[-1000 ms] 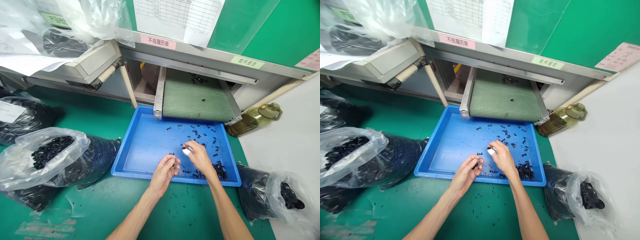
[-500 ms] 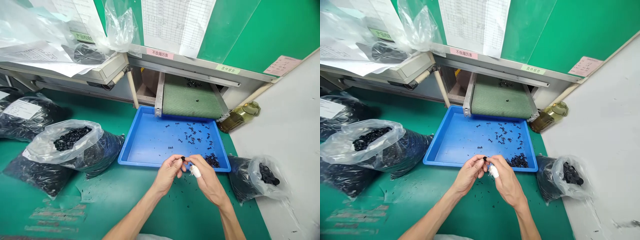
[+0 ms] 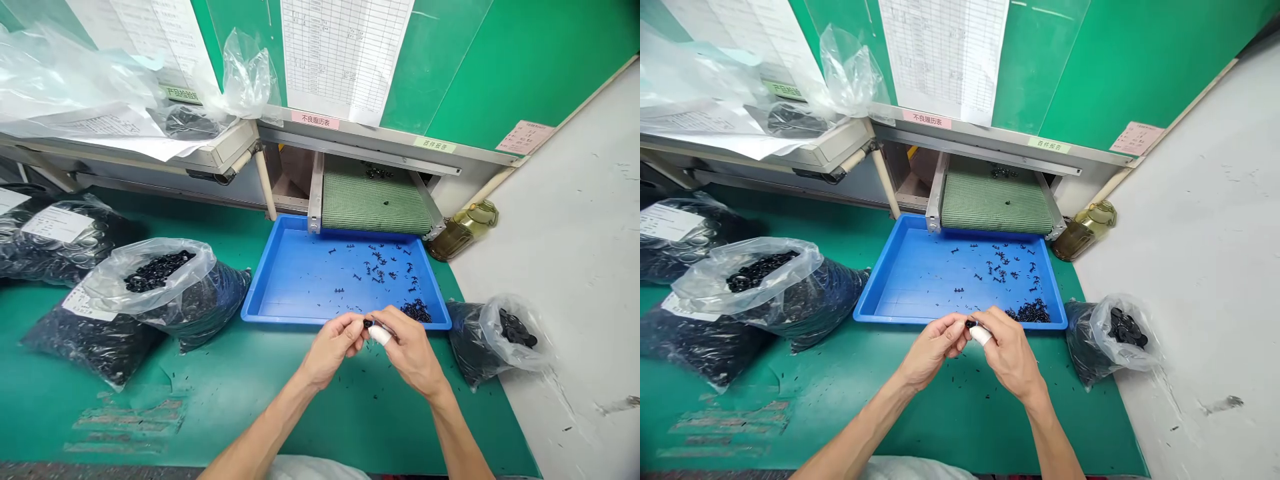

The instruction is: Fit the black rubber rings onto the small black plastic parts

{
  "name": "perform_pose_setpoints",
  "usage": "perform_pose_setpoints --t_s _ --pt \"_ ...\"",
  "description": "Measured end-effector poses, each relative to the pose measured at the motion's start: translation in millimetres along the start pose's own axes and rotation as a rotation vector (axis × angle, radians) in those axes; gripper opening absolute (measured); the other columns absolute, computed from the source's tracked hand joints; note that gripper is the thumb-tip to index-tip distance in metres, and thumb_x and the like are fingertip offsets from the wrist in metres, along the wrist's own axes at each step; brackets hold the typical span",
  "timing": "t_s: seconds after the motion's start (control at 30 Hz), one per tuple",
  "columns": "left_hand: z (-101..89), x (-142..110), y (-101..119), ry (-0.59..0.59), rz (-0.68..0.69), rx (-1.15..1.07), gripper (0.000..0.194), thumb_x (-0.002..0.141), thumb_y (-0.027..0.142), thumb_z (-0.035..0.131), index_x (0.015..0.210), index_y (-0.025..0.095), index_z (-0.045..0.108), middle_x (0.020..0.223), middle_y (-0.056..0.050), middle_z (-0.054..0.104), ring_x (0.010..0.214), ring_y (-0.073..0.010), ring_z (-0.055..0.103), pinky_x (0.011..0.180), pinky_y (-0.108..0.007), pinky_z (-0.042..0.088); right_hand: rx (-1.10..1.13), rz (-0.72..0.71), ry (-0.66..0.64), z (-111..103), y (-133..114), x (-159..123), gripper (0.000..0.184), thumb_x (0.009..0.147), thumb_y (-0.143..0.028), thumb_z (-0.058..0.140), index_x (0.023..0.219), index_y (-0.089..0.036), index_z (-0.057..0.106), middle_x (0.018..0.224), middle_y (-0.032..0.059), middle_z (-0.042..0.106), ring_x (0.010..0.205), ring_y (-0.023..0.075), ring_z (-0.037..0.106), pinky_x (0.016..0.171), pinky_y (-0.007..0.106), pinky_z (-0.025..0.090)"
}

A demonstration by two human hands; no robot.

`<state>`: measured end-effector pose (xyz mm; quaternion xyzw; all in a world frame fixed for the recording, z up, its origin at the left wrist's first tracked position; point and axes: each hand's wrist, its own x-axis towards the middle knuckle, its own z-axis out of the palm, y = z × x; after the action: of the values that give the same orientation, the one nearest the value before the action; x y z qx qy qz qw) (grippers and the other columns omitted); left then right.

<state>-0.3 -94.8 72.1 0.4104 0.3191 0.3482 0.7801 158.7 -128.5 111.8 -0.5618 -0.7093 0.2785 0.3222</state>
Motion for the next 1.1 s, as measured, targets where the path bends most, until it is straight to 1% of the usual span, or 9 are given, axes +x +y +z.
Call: perform_pose_setpoints --t_s 0.1,0.27,0.4,0.47,0.57,0.63,0.73,0.87,1.1 --pt "-3.5 0.8 -1.8 -0.02 -0.031 -0.062 0.034 0.085 0.045 0.055 0.075 0.013 0.061 0.06 0.001 0.05 0.053 -0.0064 0.038 0.049 -0.021 0.026 0.077 -0.044 -0.039 1.6 3.2 -0.7 0.034 0.088 -0.01 0.04 0.109 -0.026 0.061 0.092 0.002 0.058 0.082 0.0143 0.053 0.071 0.027 0.042" --pt "-5.1 5.7 -3.3 -0.018 -0.105 -0.215 0.025 0.074 0.035 0.072 0.077 0.012 0.063 0.071 -0.002 0.059 0.055 -0.0056 0.045 0.046 -0.018 0.027 0.109 -0.03 -0.058 1.5 9.1 -1.0 0.034 0.086 -0.007 0.038 0.104 -0.024 0.061 0.093 0.0017 0.057 0.083 0.0138 0.053 0.073 0.026 0.042" --pt "-2.7 8.5 -3.2 -0.021 -0.138 -0.287 0.032 0.07 0.029 0.076 0.096 0.013 0.067 0.077 -0.004 0.063 0.059 -0.0059 0.05 0.049 -0.017 0.033 0.079 0.042 -0.02 -0.9 9.6 0.4 0.026 0.088 -0.013 0.039 0.099 -0.023 0.061 0.088 0.0015 0.057 0.078 0.0142 0.053 0.068 0.026 0.042" --pt "-1.8 9.2 -4.4 -0.006 -0.119 -0.306 0.037 0.072 0.026 0.075 0.105 0.013 0.067 0.079 -0.005 0.064 0.062 -0.0067 0.052 0.051 -0.017 0.037 0.046 0.037 -0.011 -1.7 9.5 -1.2 0.029 0.09 -0.015 0.035 0.105 -0.023 0.059 0.089 0.0023 0.057 0.08 0.015 0.053 0.07 0.027 0.043" --pt "-1.6 10.0 -7.4 0.071 -0.087 -0.35 0.03 0.073 0.023 0.074 0.099 0.012 0.068 0.08 -0.006 0.066 0.065 -0.0078 0.055 0.054 -0.017 0.041 -0.074 0.013 -0.002 -0.2 10.6 -8.6 0.04 0.09 -0.012 0.029 0.121 -0.024 0.052 0.098 0.005 0.055 0.082 0.016 0.053 0.072 0.029 0.045" --pt "-1.7 10.3 -8.4 0.119 -0.079 -0.371 0.025 0.073 0.021 0.074 0.095 0.013 0.068 0.082 -0.007 0.067 0.065 -0.0081 0.057 0.057 -0.017 0.043 -0.21 0.034 0.049 3.1 12.0 -15.6 0.041 0.089 -0.011 0.03 0.123 -0.023 0.051 0.097 0.0057 0.055 0.08 0.0168 0.053 0.069 0.029 0.044" --pt "0.2 9.8 -7.1 0.147 -0.085 -0.378 0.023 0.074 0.02 0.073 0.095 0.014 0.065 0.083 -0.007 0.069 0.067 -0.0088 0.06 0.061 -0.018 0.047 -0.384 -0.003 0.098 9.3 12.6 -23.5 0.038 0.088 -0.009 0.033 0.118 -0.021 0.054 0.093 0.0059 0.057 0.082 0.0187 0.054 0.07 0.031 0.043" --pt "5.6 8.2 -4.8 0.162 -0.067 -0.369 0.023 0.074 0.02 0.072 0.094 0.013 0.064 0.079 -0.005 0.069 0.067 -0.0092 0.062 0.064 -0.019 0.049 -0.547 -0.084 0.104 13.6 8.5 -23.6 0.035 0.086 -0.005 0.033 0.107 -0.019 0.057 0.086 0.0056 0.059 0.081 0.0193 0.054 0.067 0.029 0.042" --pt "7.3 6.1 -9.6 0.178 0.0 -0.32 0.022 0.075 0.022 0.072 0.092 0.014 0.062 0.086 -0.006 0.069 0.072 -0.0107 0.063 0.067 -0.02 0.049 -0.688 -0.09 0.133 15.5 2.9 -18.2 0.028 0.088 -0.007 0.035 0.099 -0.019 0.058 0.08 0.0045 0.058 0.076 0.0185 0.053 0.062 0.029 0.039"
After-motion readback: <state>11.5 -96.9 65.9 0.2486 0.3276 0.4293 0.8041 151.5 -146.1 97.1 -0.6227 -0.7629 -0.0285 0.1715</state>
